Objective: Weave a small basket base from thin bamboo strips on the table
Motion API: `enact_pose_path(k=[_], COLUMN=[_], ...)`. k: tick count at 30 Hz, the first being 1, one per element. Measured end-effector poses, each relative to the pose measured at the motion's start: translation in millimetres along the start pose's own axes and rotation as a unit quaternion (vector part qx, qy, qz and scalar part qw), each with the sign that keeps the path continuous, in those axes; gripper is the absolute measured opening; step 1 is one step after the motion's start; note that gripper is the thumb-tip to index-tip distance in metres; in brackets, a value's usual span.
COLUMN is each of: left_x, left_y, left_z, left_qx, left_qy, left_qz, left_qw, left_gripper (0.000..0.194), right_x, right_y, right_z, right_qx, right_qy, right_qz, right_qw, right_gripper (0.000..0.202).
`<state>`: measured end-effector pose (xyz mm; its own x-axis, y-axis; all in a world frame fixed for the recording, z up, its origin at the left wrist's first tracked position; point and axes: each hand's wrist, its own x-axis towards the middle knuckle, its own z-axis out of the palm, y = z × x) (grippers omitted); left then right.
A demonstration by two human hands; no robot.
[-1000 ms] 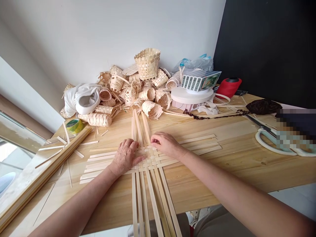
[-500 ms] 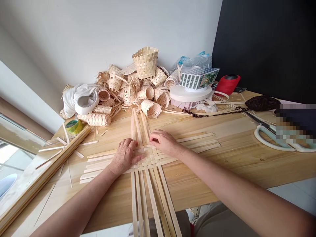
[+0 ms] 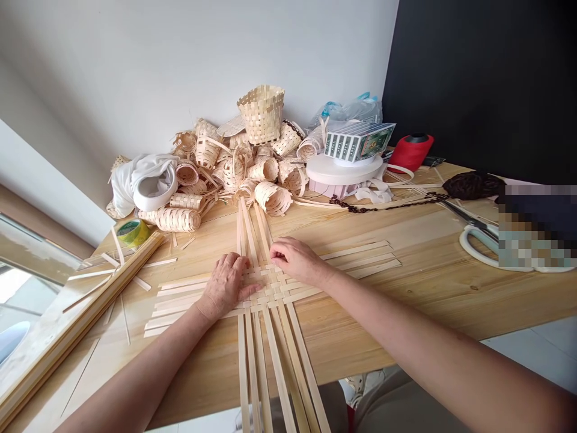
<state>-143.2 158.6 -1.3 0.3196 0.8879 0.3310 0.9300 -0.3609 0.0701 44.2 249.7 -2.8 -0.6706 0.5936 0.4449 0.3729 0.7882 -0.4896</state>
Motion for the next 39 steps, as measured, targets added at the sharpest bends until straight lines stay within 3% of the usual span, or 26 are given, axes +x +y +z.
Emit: enact_pose_path(k=[8, 25, 36, 39], left_x=[0, 0, -1, 2], left_y=[1, 0, 6, 6], left_z=[-0.8, 0.0, -6.1, -11.4], left_qx=[-0.009, -0.006, 0.007, 0.011], left_qy=[0.008, 0.005, -0.013, -0.044], left_qz=[0.002, -0.006, -0.014, -0.032], left_qw=[1.000, 1.000, 1.000, 0.998], left_gripper=[0.045, 0.045, 0.043, 0.042], right_x=[1, 0, -2, 2], right_y=[-1, -4, -6, -12], right_z=[0, 0, -4, -12], right_qx=[-0.010, -0.043, -0.040, -0.048], right_qy=[-0.007, -0.004, -0.020, -0.033], right_qz=[0.026, 0.011, 0.024, 0.021], right_qw=[1.000, 0.999, 0.999, 0.998], right_gripper=[0.015, 0.014, 0.011, 0.008])
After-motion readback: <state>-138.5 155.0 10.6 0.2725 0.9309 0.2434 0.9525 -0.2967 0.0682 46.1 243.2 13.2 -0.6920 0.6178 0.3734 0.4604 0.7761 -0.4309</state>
